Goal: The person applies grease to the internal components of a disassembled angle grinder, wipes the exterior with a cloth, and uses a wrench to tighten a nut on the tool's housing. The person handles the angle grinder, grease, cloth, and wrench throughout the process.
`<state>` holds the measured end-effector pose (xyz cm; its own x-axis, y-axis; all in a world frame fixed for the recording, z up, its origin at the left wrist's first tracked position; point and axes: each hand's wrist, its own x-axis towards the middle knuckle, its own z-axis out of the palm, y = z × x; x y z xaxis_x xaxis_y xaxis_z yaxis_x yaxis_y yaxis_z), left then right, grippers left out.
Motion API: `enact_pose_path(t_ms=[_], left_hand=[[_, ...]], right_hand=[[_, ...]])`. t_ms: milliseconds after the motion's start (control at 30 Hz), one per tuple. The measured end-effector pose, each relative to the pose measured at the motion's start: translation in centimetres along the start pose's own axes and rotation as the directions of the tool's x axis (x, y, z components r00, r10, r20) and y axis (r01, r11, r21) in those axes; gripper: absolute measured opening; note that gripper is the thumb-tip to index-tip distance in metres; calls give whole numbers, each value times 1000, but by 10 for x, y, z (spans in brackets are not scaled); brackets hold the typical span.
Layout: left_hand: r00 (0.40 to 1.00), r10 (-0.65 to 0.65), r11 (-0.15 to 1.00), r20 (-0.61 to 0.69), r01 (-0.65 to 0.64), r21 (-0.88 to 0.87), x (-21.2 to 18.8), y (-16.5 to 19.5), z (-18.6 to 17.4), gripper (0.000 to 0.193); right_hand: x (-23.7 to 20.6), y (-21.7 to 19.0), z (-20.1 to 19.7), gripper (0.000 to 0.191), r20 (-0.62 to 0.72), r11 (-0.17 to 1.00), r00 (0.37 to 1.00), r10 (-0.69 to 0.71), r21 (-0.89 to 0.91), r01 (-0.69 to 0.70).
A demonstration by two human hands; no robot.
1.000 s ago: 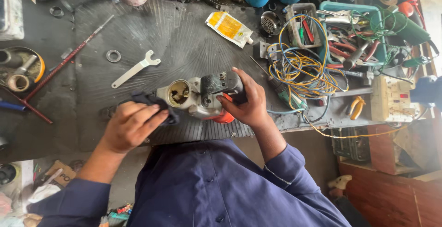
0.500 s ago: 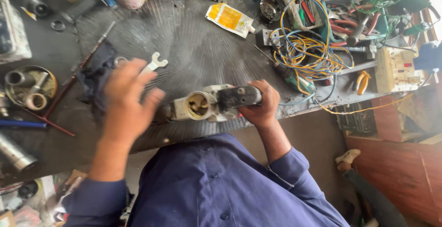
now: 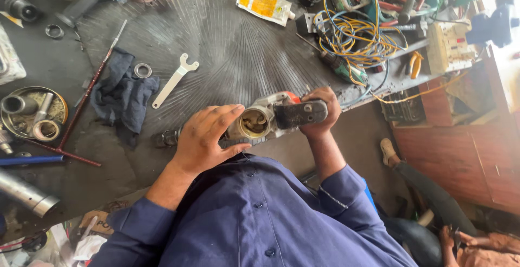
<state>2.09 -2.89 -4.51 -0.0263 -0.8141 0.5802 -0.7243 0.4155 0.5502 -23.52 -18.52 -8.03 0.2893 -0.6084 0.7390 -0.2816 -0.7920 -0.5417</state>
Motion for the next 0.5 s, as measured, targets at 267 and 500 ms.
enact_pose_path(t_ms=[267,500], left_hand=[[1000,-29,1000,-5,29,0,-5,-1,4,75],[999,-38,998,5,38,-54,-10,-1,4,76]], right_hand=[[-5,2,1,42,-48,1000,999,27,6,-26],[-5,2,4,39,-94,996,992,-85,12,86]])
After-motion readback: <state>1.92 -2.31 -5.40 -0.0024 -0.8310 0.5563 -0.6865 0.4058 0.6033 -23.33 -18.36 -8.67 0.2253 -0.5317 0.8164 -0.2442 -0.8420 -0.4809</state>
